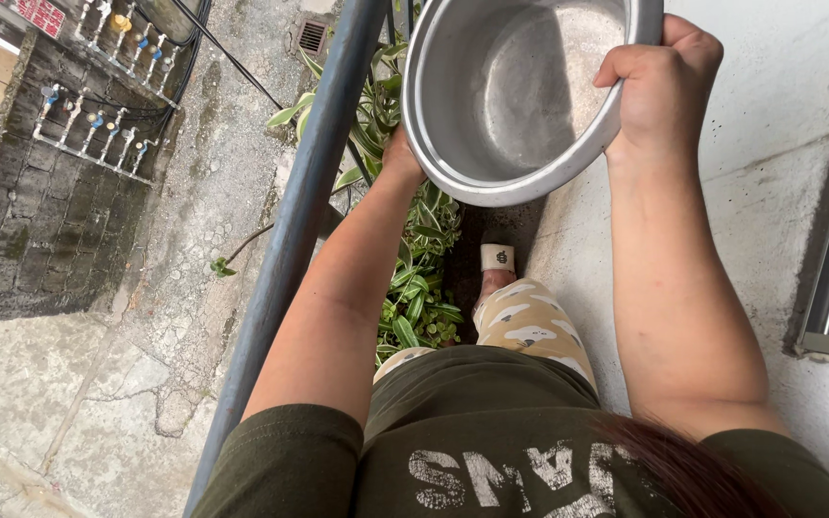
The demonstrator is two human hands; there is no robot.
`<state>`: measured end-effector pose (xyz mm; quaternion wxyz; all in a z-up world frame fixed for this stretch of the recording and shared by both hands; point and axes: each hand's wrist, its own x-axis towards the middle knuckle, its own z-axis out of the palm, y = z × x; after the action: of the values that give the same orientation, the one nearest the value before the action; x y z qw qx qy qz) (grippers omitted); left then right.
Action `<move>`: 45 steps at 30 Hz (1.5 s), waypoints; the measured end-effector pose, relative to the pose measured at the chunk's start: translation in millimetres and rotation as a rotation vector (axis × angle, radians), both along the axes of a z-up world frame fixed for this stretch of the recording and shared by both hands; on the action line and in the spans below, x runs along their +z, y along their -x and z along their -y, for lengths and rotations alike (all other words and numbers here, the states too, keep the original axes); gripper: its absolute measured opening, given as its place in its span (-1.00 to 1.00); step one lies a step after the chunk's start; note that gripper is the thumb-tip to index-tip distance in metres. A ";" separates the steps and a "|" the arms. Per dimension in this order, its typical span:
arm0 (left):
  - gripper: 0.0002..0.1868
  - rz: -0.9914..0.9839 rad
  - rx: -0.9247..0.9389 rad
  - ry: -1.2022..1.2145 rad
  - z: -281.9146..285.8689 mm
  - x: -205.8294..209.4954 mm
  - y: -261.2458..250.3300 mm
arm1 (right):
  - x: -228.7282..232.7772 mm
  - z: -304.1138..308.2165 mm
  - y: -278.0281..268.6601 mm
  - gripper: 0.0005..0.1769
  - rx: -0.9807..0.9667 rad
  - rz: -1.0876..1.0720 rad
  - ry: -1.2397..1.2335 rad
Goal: The person carries a metal pot to a sink, fills it with water from a tap, and then walks to a balcony to water several potted plants. The person pours water from the pot onto the plants one by one.
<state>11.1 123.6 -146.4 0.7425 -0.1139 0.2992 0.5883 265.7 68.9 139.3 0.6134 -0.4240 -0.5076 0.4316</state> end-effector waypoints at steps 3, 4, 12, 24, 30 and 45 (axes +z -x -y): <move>-0.66 0.180 0.203 0.160 0.6 19.6 -7.0 | 3.7 0.1 0.7 -0.83 -0.021 0.004 0.002; -0.68 0.152 0.227 0.200 2.1 23.6 -9.3 | 5.4 0.2 0.4 -0.83 -0.025 0.007 -0.001; -0.68 -0.896 -0.214 -0.335 31.7 64.9 -7.6 | 24.9 -0.8 1.3 -0.82 -0.024 -0.043 0.031; -0.32 -1.146 -0.103 0.287 61.6 141.8 -6.6 | 42.4 -29.6 9.7 -0.84 0.005 -0.185 0.066; -0.37 -0.848 0.313 0.125 29.6 113.3 -10.0 | 48.7 -37.8 15.6 -0.84 0.002 -0.173 0.050; -0.62 -1.421 -0.105 -0.079 81.8 156.2 -32.8 | 45.0 -50.0 20.6 -0.82 0.024 -0.074 0.057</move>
<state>43.9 41.7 9.7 0.3988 0.3387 0.6943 0.4941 245.1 118.9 184.3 0.6143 -0.4188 -0.4770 0.4687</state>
